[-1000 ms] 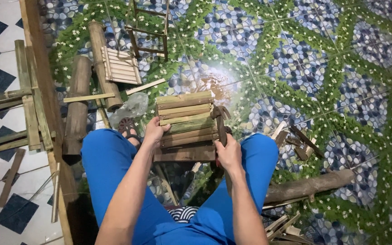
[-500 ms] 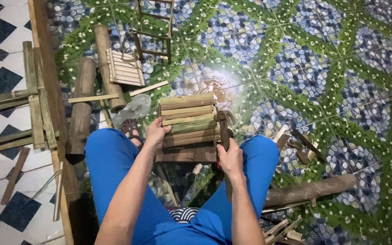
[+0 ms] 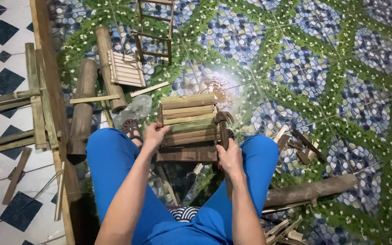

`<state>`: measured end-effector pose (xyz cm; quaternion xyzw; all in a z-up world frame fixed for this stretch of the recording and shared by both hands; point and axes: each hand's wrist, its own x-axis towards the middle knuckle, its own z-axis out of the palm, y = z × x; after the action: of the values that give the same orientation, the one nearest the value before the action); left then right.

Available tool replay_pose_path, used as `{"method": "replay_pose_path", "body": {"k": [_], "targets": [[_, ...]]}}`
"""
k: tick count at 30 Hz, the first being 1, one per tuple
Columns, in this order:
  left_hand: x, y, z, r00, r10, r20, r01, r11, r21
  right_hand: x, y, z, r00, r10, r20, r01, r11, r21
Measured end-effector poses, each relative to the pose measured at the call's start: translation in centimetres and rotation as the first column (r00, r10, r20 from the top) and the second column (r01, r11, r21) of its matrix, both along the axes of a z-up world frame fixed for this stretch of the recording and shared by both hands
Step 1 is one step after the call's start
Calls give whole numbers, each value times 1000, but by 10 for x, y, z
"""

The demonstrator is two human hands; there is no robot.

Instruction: The person sits cross-legged on the floor and uses a hammer to drive nails into a small wooden slatted frame. They hold the frame steady with one hand while repeatedly striking the nails with the hammer.

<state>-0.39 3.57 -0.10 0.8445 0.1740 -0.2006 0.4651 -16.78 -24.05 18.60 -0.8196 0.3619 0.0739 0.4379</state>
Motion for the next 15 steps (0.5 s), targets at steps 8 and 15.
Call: {"method": "replay_pose_path", "body": {"k": [8, 15], "targets": [[-20, -23, 30, 970, 211, 121, -144, 899, -414, -4, -1, -3, 999, 7, 41, -8, 1000, 21], [-16, -35, -1, 934, 345, 97, -219, 762, -610, -6, 7, 7, 990, -34, 137, 23, 997, 77]]}}
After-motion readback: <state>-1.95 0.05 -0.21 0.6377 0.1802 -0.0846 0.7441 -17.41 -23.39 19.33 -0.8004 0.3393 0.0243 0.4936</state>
